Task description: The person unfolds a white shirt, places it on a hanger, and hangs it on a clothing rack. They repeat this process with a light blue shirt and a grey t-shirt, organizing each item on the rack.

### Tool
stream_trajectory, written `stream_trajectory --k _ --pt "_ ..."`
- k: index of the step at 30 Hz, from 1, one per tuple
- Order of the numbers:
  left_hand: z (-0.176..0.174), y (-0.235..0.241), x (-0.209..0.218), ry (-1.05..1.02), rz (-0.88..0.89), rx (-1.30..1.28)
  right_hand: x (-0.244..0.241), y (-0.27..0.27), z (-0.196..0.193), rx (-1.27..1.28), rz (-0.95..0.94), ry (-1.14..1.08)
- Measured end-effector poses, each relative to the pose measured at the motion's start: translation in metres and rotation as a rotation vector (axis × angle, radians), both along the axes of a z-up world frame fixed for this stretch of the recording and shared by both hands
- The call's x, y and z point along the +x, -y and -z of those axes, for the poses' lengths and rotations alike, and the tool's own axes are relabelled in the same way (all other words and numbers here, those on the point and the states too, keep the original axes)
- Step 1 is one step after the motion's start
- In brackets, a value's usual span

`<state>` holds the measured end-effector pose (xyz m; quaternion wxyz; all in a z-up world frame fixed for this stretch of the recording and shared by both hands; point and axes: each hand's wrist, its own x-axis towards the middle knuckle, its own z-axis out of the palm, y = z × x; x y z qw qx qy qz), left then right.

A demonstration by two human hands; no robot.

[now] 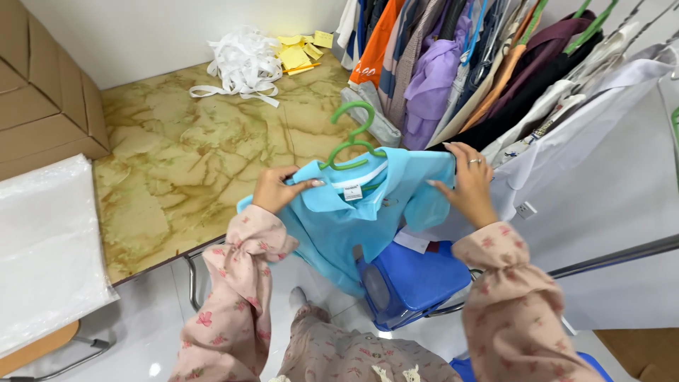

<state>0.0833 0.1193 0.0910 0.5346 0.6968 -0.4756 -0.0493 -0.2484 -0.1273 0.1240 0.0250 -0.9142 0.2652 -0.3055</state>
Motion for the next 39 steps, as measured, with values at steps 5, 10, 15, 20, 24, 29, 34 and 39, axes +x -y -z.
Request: stream_trajectory --k 5,10,15,20,24,29,34,39 --pt "-0.016 -0.014 0.023 0.001 -0.007 0.035 -0.029 0.059 0.016 0.185 -0.036 -0.351" --pt "-0.021 -0.03 0.039 0.065 -0.065 0.081 -0.056 0.083 0.011 0.2 0.014 -0.138" --pt "-0.013 -0.006 0.02 -0.035 0.084 0.095 -0.039 0.016 -0.037 0.566 -0.321 -0.023" --pt "-0.017 0.032 -0.016 -0.02 0.189 0.085 -0.024 -0.024 -0.031 0.594 -0.453 -0.025" --pt "-0.035 0.047 -0.038 0.094 0.268 0.106 -0.023 -0.015 -0.011 0.585 -0.447 -0.026" --pt "-0.044 0.05 -0.013 0.275 0.437 0.128 -0.043 -0.003 -0.029 0.608 -0.407 0.11" --pt "0.004 0.062 0.043 0.419 0.443 0.227 -0.072 -0.01 -0.048 0.736 -0.27 0.157" --pt "0.013 0.1 0.021 0.359 0.453 0.261 -0.116 -0.013 -0.058 0.914 -0.124 0.088"
